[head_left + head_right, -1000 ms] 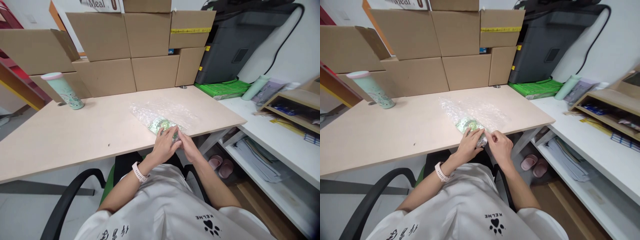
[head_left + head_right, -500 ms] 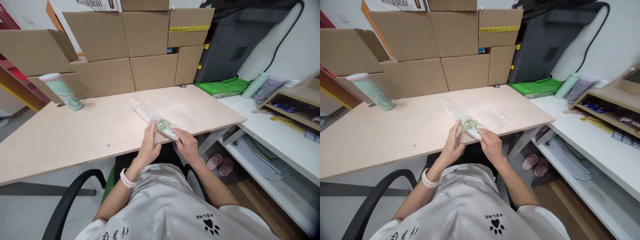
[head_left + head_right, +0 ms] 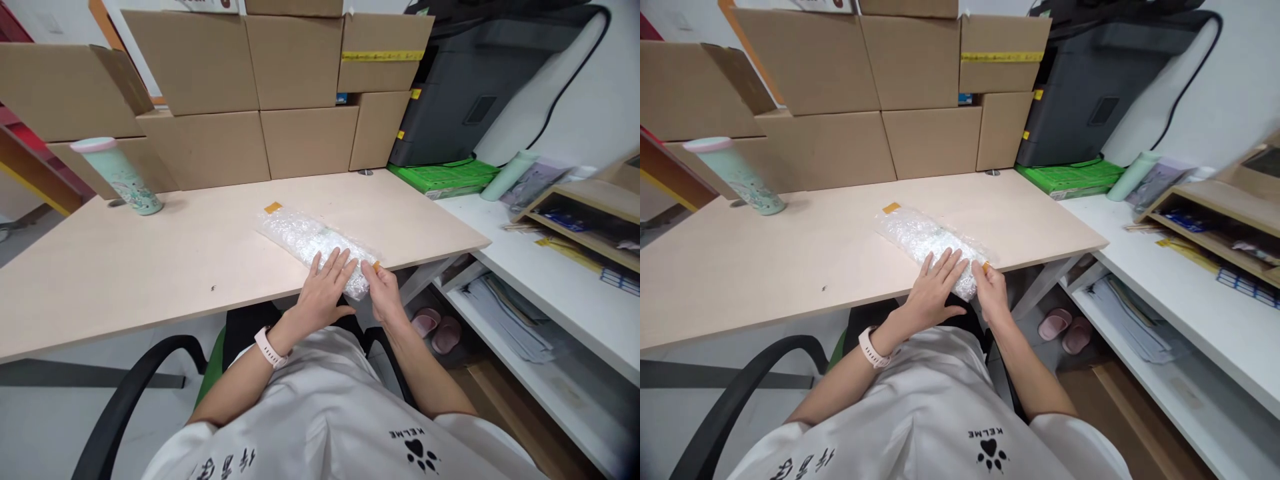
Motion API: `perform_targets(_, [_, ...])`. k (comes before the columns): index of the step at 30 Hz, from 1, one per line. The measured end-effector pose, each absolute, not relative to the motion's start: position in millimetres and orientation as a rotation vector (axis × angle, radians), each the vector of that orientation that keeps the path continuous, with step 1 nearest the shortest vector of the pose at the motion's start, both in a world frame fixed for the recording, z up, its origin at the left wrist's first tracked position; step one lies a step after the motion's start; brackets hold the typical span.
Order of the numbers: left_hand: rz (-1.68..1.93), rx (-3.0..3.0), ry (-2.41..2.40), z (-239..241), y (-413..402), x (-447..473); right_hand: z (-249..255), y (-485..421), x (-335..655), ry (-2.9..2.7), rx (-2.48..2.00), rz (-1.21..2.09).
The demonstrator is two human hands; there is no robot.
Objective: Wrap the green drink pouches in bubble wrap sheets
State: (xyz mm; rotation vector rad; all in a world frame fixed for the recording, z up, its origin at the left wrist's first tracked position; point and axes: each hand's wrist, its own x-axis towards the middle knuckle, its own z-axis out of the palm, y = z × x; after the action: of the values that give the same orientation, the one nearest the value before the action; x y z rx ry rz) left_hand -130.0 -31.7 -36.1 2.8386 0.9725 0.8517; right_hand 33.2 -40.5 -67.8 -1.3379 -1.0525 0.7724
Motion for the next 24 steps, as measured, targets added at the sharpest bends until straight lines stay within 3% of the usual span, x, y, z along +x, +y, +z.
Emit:
perform_targets(3, [0.866,2.828,0.988,-41.4,-30.2,-134.3,-66.1,-47.4,39.5,-1.207,-1.482,0.696])
perform_targets(7, [0.93,2.775,1.05,-46.4,-25.8,-132.7,-59.9,-54.8,46.8,-1.307,-1.505,0.956])
perform_targets(10, [0.983,2.765,1.051,-48.0,-21.0,-135.8,-55.0,-55.0,57.5,-1.179,-1.49,1.113])
perform_targets(15, [1.046,2.784,0.868,-46.4,-22.6,-169.4,-60.9,-49.2,82.7,-0.887,-1.51,1.086])
perform_targets(24, [1.086,2.745,0.728,-45.9,-39.4,-208.1,-87.3,-56.3,45.7,-1.19,-1.151,1.582])
